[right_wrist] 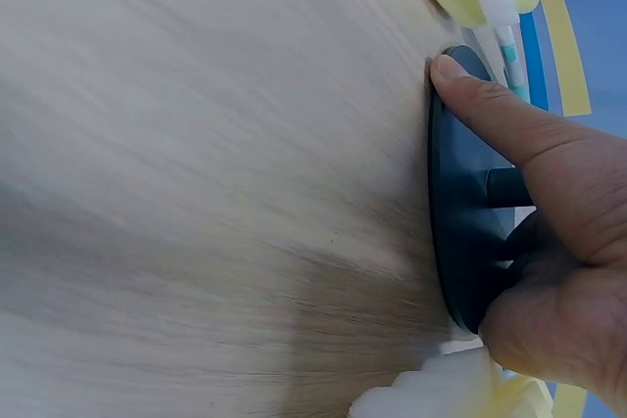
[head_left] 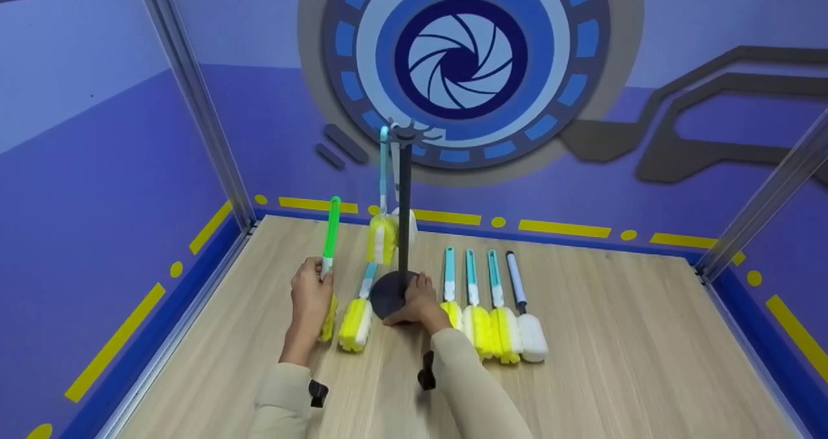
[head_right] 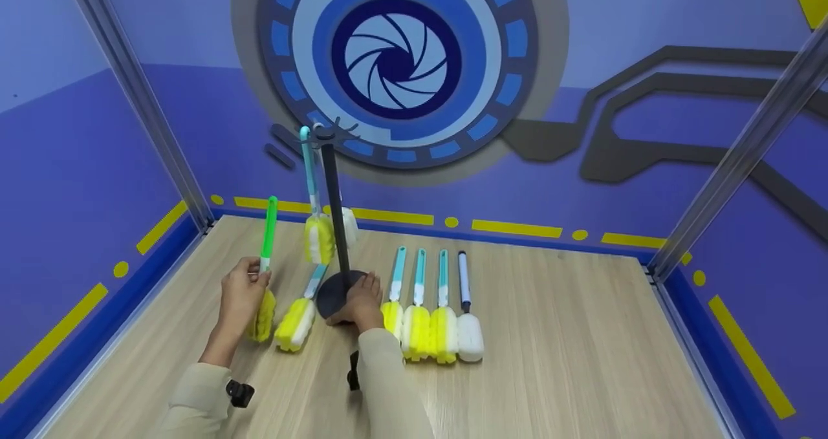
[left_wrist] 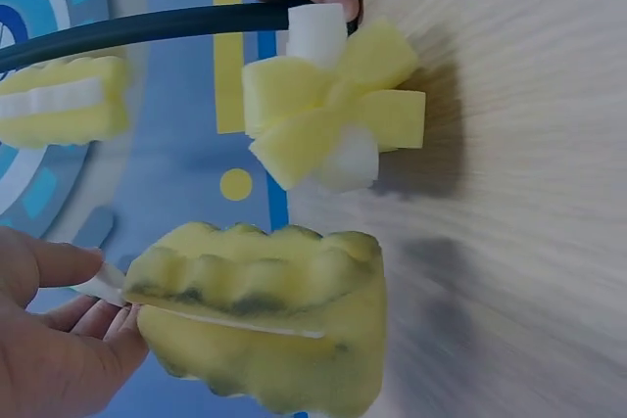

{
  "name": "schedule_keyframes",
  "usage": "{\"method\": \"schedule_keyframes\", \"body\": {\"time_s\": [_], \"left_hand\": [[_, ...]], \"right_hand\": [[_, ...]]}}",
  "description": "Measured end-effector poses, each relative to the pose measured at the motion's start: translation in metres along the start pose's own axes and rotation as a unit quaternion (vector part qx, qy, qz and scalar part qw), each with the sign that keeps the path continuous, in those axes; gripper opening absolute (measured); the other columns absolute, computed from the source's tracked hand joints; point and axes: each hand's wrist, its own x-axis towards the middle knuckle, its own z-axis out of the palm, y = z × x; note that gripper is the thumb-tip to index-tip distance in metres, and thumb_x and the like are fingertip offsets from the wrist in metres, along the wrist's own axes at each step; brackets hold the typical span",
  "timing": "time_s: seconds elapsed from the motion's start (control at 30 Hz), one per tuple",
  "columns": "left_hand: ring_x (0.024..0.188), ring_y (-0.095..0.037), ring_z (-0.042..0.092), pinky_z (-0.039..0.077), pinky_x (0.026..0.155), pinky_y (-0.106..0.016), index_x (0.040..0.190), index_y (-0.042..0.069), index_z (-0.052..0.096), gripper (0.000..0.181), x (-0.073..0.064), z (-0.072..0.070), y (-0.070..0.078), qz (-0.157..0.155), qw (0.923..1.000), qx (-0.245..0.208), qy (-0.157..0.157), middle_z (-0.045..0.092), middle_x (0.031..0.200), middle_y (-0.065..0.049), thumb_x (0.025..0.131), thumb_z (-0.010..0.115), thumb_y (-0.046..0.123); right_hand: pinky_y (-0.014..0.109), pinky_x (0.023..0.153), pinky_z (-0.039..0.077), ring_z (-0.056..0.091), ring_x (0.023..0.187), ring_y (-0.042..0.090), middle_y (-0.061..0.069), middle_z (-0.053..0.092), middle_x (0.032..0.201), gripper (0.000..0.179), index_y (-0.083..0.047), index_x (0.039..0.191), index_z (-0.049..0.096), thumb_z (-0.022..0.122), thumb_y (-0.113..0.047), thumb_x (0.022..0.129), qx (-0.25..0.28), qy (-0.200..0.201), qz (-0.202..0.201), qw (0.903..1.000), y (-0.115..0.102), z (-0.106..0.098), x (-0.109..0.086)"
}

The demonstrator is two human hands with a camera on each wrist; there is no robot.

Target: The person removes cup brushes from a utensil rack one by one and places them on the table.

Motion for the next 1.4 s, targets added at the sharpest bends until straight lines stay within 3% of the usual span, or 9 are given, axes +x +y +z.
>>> {"method": "schedule_keyframes", "body": {"time_s": [0.3,0.57,0.83,1.03,1.13,1.3,1.4], "left_hand": [[0.109,-0.040,0.066,0.053,0.091,-0.052,0.122,-0.009,0.062,0.026,0.027,0.029,-0.007,-0.032,0.9963,0.052,-0.060,0.067,0.116,-0.027,0.098,0.064,0.002],[0.092,-0.034,0.068,0.055,0.078,-0.044,0.102,-0.008,0.063,0.011,0.037,0.052,-0.009,-0.041,0.9846,0.121,-0.120,0.067,0.096,-0.024,0.099,0.056,0.000],[0.088,-0.029,0.067,0.055,0.077,-0.043,0.100,-0.006,0.065,0.013,0.041,0.059,-0.011,-0.061,0.9697,0.180,-0.153,0.067,0.093,-0.019,0.097,0.053,-0.005],[0.086,-0.022,0.057,0.053,0.080,-0.040,0.104,-0.003,0.062,0.015,0.038,0.059,-0.022,-0.130,0.9563,0.184,-0.187,0.062,0.095,-0.012,0.098,0.049,-0.007],[0.087,-0.022,0.058,0.052,0.083,-0.040,0.107,-0.003,0.061,0.015,0.036,0.058,-0.026,-0.157,0.9538,0.172,-0.189,0.063,0.098,-0.013,0.097,0.051,-0.007],[0.087,-0.024,0.059,0.052,0.082,-0.040,0.105,-0.002,0.061,0.013,0.035,0.058,-0.028,-0.154,0.9547,0.171,-0.189,0.063,0.096,-0.014,0.095,0.056,-0.008],[0.086,-0.025,0.062,0.053,0.080,-0.040,0.102,-0.002,0.061,0.013,0.035,0.060,-0.027,-0.128,0.9545,0.193,-0.188,0.064,0.093,-0.014,0.093,0.058,-0.010]], "right_hand": [[0.048,0.123,0.018,0.008,0.155,0.038,0.026,0.007,0.167,0.126,0.006,0.160,0.013,0.087,-0.052,0.076,-0.019,-0.002,-0.007,0.9998,0.002,-0.004,-0.001],[0.048,0.123,0.021,0.009,0.155,0.038,0.026,0.008,0.167,0.125,0.006,0.159,0.014,0.089,-0.048,0.075,0.011,0.008,-0.012,0.9998,0.003,-0.001,-0.001],[0.048,0.123,0.020,0.010,0.155,0.038,0.026,0.007,0.167,0.124,0.006,0.159,0.015,0.089,-0.047,0.075,0.014,0.009,-0.016,0.9997,0.001,-0.003,-0.001],[0.048,0.123,0.021,0.010,0.155,0.038,0.026,0.008,0.167,0.127,0.007,0.159,0.014,0.090,-0.048,0.074,0.008,0.012,-0.015,0.9998,0.000,-0.002,-0.002],[0.048,0.123,0.021,0.010,0.155,0.039,0.027,0.008,0.167,0.128,0.008,0.159,0.015,0.091,-0.048,0.073,0.002,0.013,-0.021,0.9997,0.001,0.000,-0.002],[0.048,0.123,0.020,0.008,0.155,0.039,0.026,0.007,0.167,0.127,0.007,0.159,0.014,0.090,-0.048,0.073,-0.003,0.007,-0.017,0.9998,0.001,0.002,-0.001],[0.047,0.123,0.020,0.008,0.155,0.040,0.027,0.008,0.166,0.125,0.009,0.158,0.015,0.089,-0.049,0.075,-0.019,0.003,-0.022,0.9996,0.001,0.001,-0.001]]}}
